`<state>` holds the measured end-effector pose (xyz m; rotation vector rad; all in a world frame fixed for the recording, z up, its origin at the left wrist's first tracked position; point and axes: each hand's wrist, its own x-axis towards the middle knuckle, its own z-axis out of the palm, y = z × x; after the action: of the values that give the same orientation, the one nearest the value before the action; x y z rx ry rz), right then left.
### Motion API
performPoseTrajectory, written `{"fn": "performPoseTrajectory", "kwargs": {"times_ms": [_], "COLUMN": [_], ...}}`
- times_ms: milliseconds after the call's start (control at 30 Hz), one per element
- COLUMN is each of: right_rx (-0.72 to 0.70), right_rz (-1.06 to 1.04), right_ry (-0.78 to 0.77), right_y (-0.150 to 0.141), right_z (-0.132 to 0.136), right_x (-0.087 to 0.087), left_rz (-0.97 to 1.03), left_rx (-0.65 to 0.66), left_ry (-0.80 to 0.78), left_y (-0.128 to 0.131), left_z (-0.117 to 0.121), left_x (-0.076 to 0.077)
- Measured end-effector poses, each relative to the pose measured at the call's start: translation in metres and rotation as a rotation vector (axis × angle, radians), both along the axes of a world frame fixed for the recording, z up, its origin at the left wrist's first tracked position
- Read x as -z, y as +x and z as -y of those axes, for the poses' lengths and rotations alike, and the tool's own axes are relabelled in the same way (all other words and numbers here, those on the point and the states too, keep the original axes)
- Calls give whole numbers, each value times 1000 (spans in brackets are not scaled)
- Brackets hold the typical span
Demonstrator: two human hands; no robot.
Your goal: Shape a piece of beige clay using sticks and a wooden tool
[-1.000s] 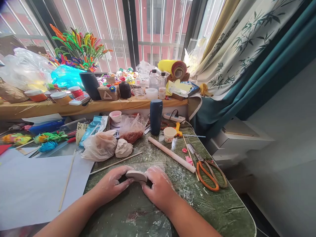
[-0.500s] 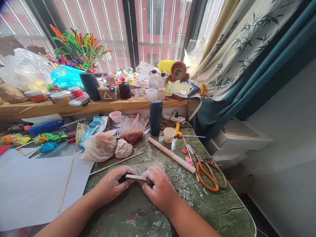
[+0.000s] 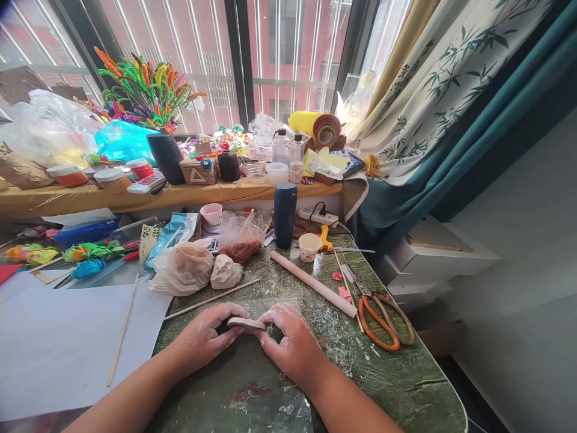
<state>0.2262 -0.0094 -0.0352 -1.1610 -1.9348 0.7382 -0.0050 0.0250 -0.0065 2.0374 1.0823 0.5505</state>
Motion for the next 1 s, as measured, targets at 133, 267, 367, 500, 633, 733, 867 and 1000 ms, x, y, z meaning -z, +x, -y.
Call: {"fn": "performPoseTrajectory", "kwargs": {"times_ms": [133, 267, 367, 500, 633, 733, 867, 1000], "right_rx": [-28, -32, -47, -31, -28, -37, -49, -61], "right_rz": [5, 7, -5, 7, -31, 4, 25, 59], "right_ry": [22, 20, 37, 2, -6, 4, -13, -10], "right_y": [0, 1, 1, 2, 1, 1, 0, 1], "right_z": [0, 0, 0, 0, 0, 0, -2, -3], "right_x": [0, 1, 1, 1, 1, 3, 4, 4], "left_rz": [7, 15, 6, -1, 4, -7, 1, 1], "left_rx": [-7, -2, 3, 3, -1, -4, -10, -4], "left_ry": [1, 2, 5, 2, 5, -1, -5, 2], "left_y": [0, 1, 1, 1, 1, 1, 1, 0], "left_z": [0, 0, 0, 0, 0, 1, 1, 1], "left_x": [1, 2, 2, 1, 0, -1, -1, 1]}}
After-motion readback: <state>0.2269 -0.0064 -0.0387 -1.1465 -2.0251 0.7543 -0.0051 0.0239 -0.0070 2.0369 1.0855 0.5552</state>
